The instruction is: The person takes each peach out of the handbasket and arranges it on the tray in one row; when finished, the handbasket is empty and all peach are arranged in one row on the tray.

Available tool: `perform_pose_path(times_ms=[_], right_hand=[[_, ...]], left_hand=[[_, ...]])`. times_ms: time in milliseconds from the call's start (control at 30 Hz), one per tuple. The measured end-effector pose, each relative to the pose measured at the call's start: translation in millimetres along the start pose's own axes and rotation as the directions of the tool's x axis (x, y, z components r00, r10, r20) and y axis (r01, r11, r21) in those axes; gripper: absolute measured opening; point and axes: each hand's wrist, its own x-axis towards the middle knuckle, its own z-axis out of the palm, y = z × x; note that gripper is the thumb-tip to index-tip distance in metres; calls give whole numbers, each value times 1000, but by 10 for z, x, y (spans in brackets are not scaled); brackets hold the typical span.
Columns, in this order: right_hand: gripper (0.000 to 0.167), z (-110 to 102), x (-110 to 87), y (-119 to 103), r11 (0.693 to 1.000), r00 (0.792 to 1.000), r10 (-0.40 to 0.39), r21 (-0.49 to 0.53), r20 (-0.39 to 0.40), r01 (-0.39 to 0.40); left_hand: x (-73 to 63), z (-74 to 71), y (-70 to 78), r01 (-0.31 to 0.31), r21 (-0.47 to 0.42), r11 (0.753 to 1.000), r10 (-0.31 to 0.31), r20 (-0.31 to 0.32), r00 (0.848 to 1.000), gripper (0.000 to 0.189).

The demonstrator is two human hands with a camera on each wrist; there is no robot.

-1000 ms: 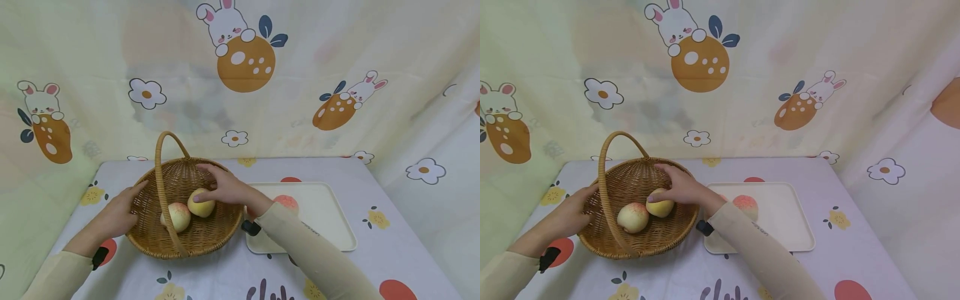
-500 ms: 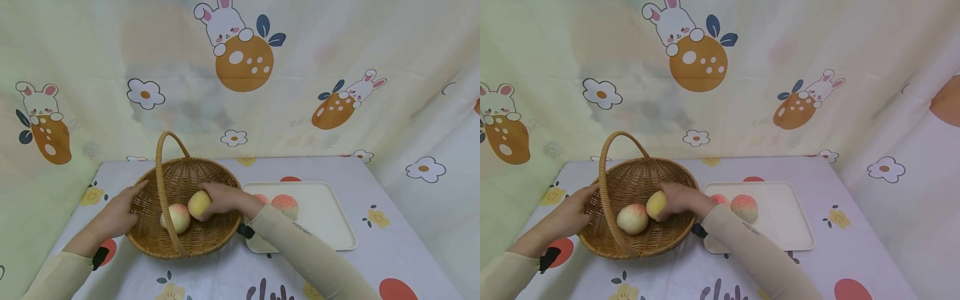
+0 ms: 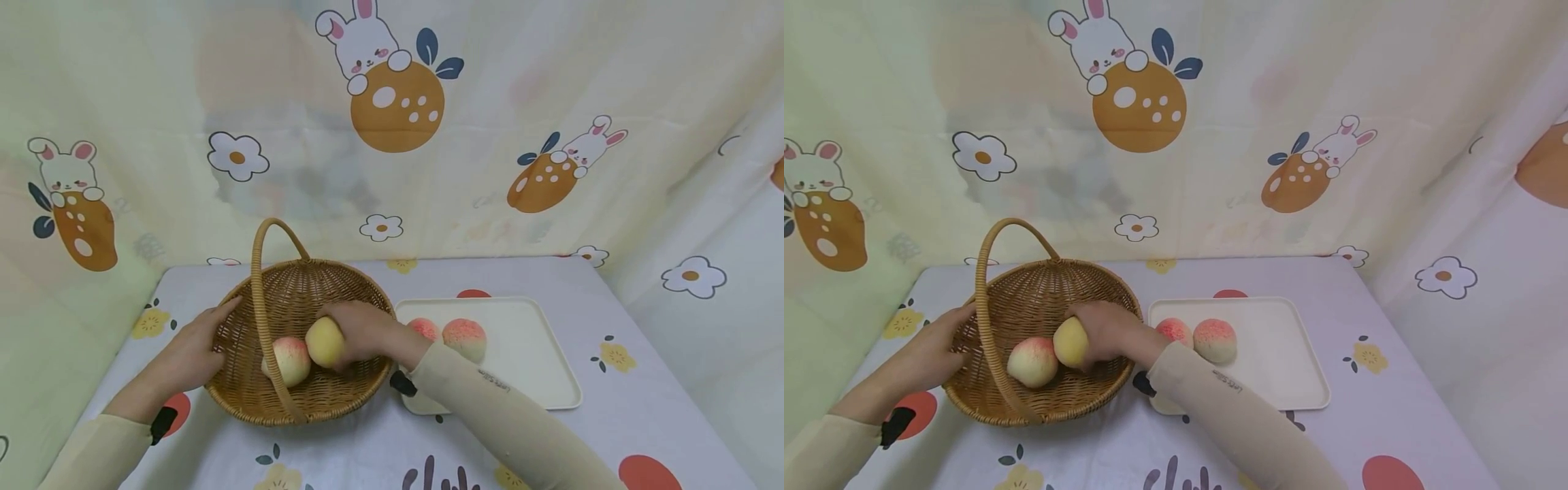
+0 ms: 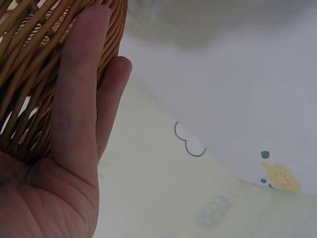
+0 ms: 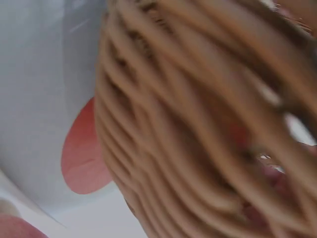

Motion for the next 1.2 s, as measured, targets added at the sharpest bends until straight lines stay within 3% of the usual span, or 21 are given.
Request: perform_pose_path(times_ms=[100,233,500,867,967,1200], right_hand=[[78,-44,-46,13,993,997,-35,109,-67,42],[81,-113,-133,54,950,987,-70,291,-144,110],[84,-310,-435,168,798,955,-139,541,-261,264],[84,-555,-1006,575,714,929,-46,638,-368,288],[86,-600,-1178,754,711,918,21,651,-396,265],[89,-656,-1577,1263,782,869,165,598,-467,173]], left_hand=[[-4,10,-11,2,-5,1000,-2,1,1000,89],[-11,20,-32,4,-1,1000,-4,2,1000,89],[-7,17,-47,16,2,1000,-16,8,1000,91],[1,7,-65,17,11,1000,-17,15,1000,89],[10,7,-65,15,9,1000,-15,17,1000,88],[21,9,-72,8,14,1000,-8,12,1000,88]])
